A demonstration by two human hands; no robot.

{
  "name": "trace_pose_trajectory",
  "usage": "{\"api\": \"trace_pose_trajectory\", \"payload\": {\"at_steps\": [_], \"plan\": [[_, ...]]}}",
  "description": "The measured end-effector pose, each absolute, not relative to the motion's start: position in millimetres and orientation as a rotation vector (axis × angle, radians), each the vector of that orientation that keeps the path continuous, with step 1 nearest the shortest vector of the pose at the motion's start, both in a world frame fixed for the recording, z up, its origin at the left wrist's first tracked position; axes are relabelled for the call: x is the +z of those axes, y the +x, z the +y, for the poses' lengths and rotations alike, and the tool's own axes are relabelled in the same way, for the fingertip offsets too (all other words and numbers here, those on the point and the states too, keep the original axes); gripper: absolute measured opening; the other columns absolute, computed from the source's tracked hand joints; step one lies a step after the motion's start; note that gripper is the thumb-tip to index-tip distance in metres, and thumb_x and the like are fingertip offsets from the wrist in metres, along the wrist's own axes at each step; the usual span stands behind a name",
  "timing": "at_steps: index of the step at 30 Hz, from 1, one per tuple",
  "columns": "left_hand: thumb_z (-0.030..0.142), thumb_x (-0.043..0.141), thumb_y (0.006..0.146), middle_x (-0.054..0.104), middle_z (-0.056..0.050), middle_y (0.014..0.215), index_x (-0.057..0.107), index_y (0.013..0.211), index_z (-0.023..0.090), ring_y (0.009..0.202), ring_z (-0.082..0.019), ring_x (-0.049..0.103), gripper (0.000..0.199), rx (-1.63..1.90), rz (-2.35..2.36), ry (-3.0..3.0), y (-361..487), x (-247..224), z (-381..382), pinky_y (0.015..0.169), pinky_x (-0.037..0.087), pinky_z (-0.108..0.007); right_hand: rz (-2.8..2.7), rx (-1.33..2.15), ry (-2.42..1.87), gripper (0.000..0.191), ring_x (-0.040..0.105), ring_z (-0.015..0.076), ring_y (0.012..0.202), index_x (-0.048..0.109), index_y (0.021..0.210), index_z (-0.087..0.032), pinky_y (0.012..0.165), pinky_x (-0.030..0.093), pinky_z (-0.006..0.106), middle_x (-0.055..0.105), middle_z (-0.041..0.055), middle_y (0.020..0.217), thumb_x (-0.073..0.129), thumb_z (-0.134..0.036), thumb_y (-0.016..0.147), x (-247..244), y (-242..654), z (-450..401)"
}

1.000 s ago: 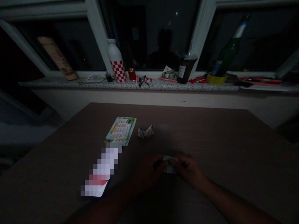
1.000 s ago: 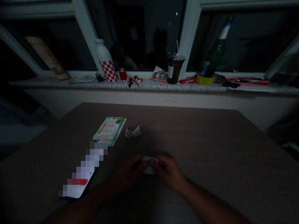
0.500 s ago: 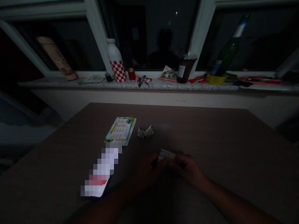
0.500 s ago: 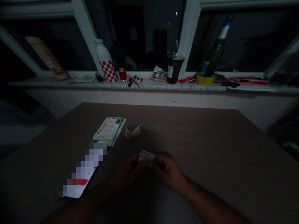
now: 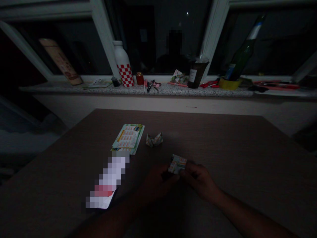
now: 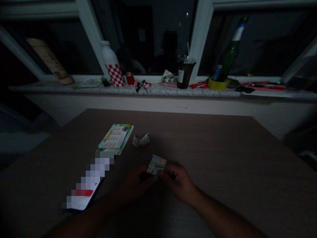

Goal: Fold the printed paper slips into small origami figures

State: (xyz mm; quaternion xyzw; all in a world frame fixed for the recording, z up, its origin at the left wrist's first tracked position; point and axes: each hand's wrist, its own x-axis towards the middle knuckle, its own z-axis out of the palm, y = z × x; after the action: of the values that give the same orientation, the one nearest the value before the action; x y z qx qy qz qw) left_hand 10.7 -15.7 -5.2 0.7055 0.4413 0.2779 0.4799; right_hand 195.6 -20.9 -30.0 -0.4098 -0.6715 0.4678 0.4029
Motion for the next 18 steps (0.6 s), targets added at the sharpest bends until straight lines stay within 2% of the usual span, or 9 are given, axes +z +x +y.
{"api": "trace_pose_trajectory", "payload": {"at_steps": [7,11,14,18], "plan": [[0.033,0.054,0.086,0.069,-0.005,0.087,0.068,0.098,0.014,0.079,-0.019,0.061,0.027,0.706,1.042,1.723,8.6,-7.1,-15.4,0.069,0.044,-0.026,-1.738,1.162,-1.021,0.031,0.042,0.0103,0.054,0.057,0.071,-0.015,0.050,0.036,0.020,0.047,-0.0015,0.060,0.049,-0.038,0.089,-28.0,195.5,-21.2],[0.034,0.055,0.085,0.066,-0.003,0.077,0.068,0.091,0.013,0.072,-0.016,0.057,0.026,0.723,0.999,1.685,7.4,-7.8,-15.4,0.063,0.040,-0.023,-1.763,1.137,-1.014,0.030,0.044,0.0101,0.053,0.059,0.067,-0.015,0.048,0.036,0.020,0.051,-0.0009,0.058,0.051,-0.034,0.088,-31.7,196.9,-21.2],[0.032,0.056,0.084,0.065,-0.002,0.079,0.068,0.090,0.014,0.073,-0.016,0.054,0.023,0.747,0.934,1.611,7.0,-8.7,-14.8,0.065,0.039,-0.023,-1.782,1.105,-1.007,0.028,0.044,0.0097,0.051,0.062,0.064,-0.014,0.047,0.035,0.020,0.051,-0.0009,0.056,0.055,-0.032,0.086,-33.1,197.3,-21.1],[0.031,0.058,0.082,0.058,0.001,0.068,0.066,0.087,0.013,0.062,-0.012,0.048,0.021,0.693,0.883,1.523,6.7,-11.3,-13.5,0.058,0.035,-0.021,-1.844,1.081,-0.933,0.024,0.046,0.0100,0.052,0.065,0.070,-0.015,0.048,0.037,0.020,0.054,-0.0008,0.057,0.055,-0.030,0.085,-29.1,196.7,-21.4]]}}
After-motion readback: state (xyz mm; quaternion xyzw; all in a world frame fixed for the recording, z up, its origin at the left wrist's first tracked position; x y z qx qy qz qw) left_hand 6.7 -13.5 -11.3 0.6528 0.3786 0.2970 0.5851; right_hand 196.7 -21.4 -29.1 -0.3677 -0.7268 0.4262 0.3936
